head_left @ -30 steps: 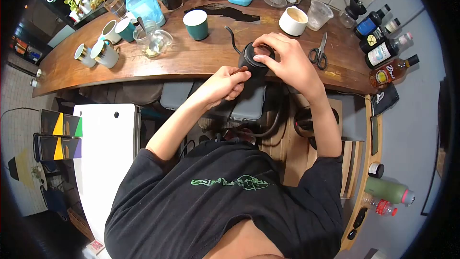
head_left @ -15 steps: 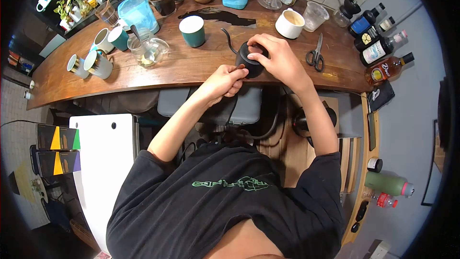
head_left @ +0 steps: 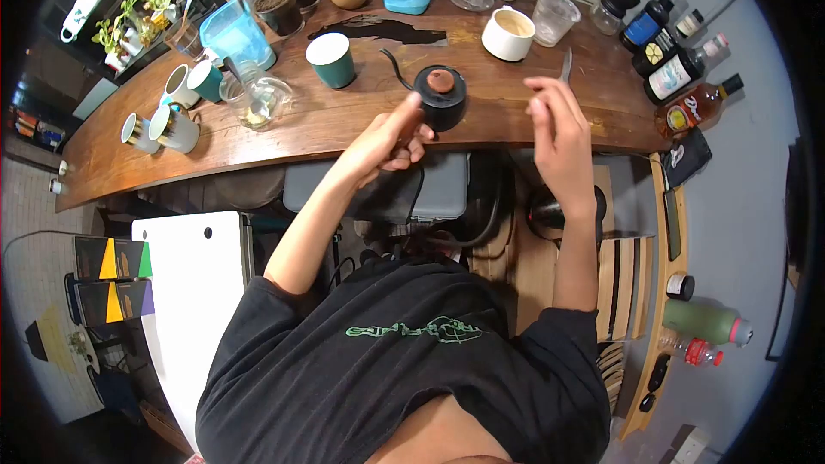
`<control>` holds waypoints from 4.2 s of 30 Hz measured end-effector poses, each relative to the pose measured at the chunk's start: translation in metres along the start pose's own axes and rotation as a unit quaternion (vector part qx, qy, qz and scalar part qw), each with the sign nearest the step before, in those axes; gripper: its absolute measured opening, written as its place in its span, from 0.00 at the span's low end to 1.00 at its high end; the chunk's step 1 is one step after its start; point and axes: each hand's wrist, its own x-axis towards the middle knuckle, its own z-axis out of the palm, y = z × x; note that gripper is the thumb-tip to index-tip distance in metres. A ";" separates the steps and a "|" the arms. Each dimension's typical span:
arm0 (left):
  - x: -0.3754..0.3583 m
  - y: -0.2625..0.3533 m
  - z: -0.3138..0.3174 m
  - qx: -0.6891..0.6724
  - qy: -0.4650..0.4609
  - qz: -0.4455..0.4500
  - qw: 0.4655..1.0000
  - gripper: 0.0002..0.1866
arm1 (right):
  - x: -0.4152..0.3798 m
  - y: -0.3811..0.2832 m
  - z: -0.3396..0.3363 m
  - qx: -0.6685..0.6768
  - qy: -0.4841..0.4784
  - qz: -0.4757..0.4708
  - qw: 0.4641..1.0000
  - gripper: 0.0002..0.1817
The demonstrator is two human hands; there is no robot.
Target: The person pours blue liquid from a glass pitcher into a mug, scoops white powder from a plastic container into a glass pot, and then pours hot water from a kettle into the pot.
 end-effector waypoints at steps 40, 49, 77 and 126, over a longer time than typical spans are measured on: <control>-0.099 -0.038 0.031 0.260 0.355 0.143 0.887 0.23 | -0.333 0.218 -0.239 -0.374 0.148 0.339 0.851 0.21; -0.107 -0.037 0.020 0.263 0.365 0.128 0.884 0.25 | -0.248 0.165 -0.191 -0.420 0.166 0.266 0.851 0.21; -0.129 -0.052 -0.016 0.225 0.389 0.131 0.884 0.27 | -0.289 0.269 -0.234 -0.438 0.109 0.309 0.837 0.27; -0.083 -0.044 -0.171 0.393 0.427 0.456 0.674 0.28 | 0.003 -0.053 0.098 0.509 -0.047 0.570 0.644 0.19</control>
